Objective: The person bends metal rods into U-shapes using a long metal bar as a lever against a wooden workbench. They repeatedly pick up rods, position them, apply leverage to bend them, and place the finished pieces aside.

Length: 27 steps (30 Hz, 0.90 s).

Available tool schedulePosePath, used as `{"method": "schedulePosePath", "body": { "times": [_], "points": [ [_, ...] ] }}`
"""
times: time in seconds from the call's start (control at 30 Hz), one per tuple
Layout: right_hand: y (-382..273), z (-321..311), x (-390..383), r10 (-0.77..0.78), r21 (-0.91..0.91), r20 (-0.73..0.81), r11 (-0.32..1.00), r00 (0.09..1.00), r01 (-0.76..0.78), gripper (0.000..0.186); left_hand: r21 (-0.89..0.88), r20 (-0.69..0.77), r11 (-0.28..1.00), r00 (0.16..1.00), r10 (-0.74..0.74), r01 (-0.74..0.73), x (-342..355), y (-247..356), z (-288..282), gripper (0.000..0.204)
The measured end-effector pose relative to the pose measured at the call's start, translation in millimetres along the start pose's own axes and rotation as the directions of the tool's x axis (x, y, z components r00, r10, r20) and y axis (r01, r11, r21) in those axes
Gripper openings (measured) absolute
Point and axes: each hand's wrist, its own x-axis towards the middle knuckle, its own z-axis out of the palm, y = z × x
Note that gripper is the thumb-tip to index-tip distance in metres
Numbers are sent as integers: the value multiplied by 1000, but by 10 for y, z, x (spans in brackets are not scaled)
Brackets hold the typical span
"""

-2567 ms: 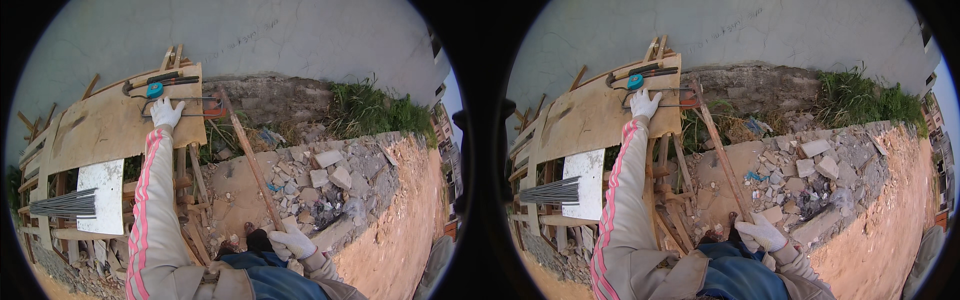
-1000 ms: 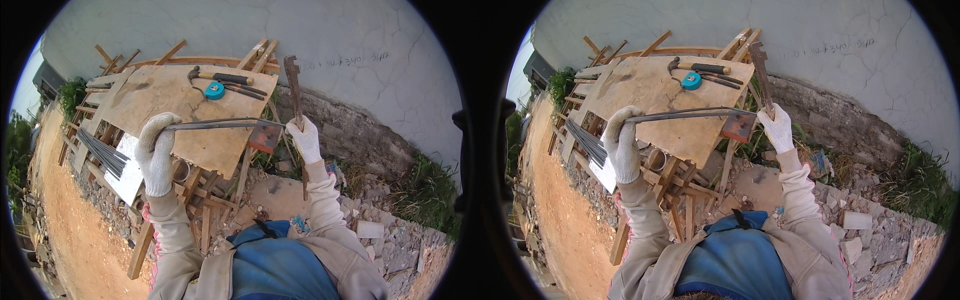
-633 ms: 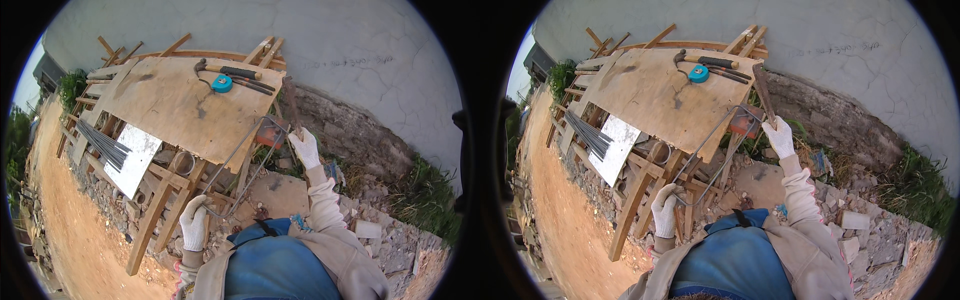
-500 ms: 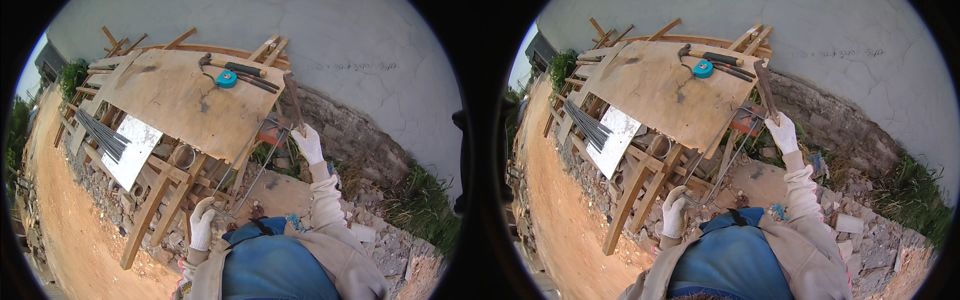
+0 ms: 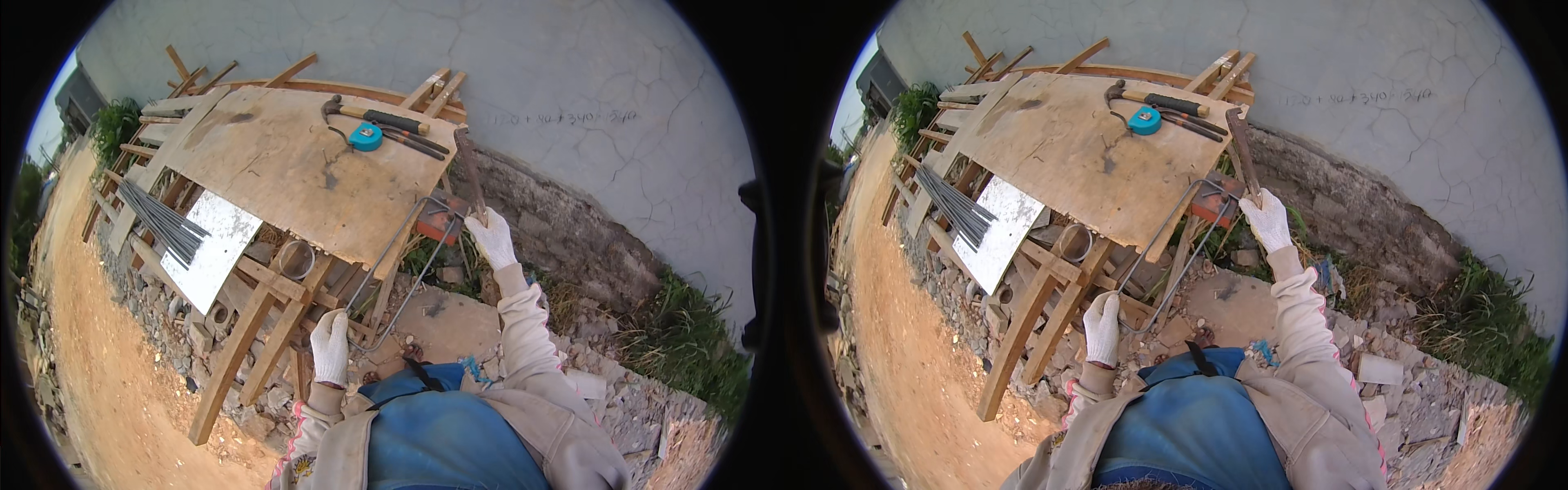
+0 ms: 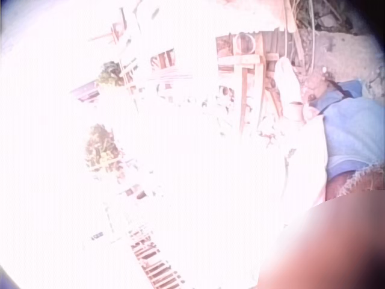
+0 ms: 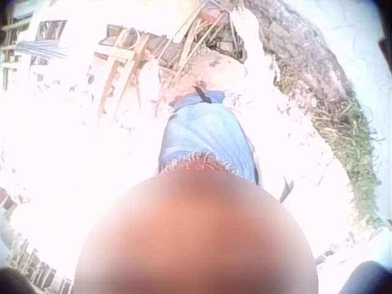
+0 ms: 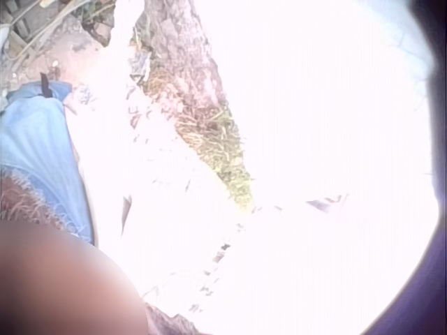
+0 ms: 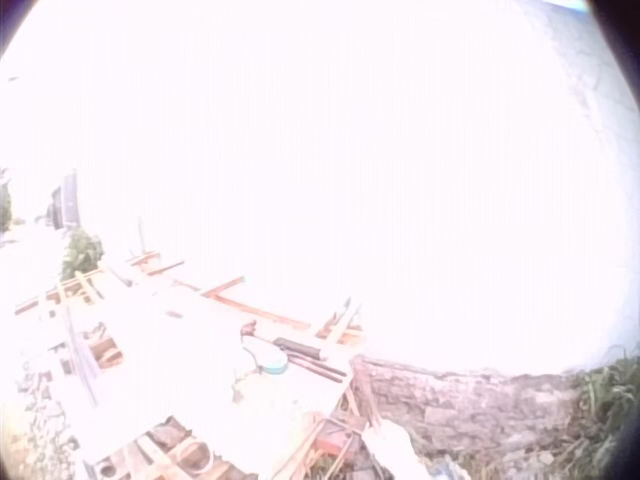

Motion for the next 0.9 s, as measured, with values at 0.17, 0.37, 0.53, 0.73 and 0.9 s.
{"method": "schedulePosePath", "body": {
  "times": [0.17, 0.37, 0.53, 0.73, 0.9],
  "points": [
    [-75, -46, -17, 73, 43, 55, 996, 996, -75, 24, -147, -41, 985, 995, -96, 89, 111, 32, 95, 29],
    [0, -97, 106, 59, -20, 121, 998, 991, -57, 30, -209, -5, 978, 1000, -6, 5, 258, -5, -9, 26],
    [-79, -193, 77, 21, -189, 132, 982, 991, 5, 37, 1, 84, 999, 996, 42, -42, 270, -27, -46, 28],
    [-541, -443, -543, -55, -461, 4, 886, 998, 51, 38, 134, -107, 974, 975, 197, -182, 221, -48, 54, 28],
    [-712, -497, -1168, 154, -195, 212, 974, 965, -113, 29, 70, -112, 982, 977, 182, -175, 214, -17, 65, 26]
  ]
}}
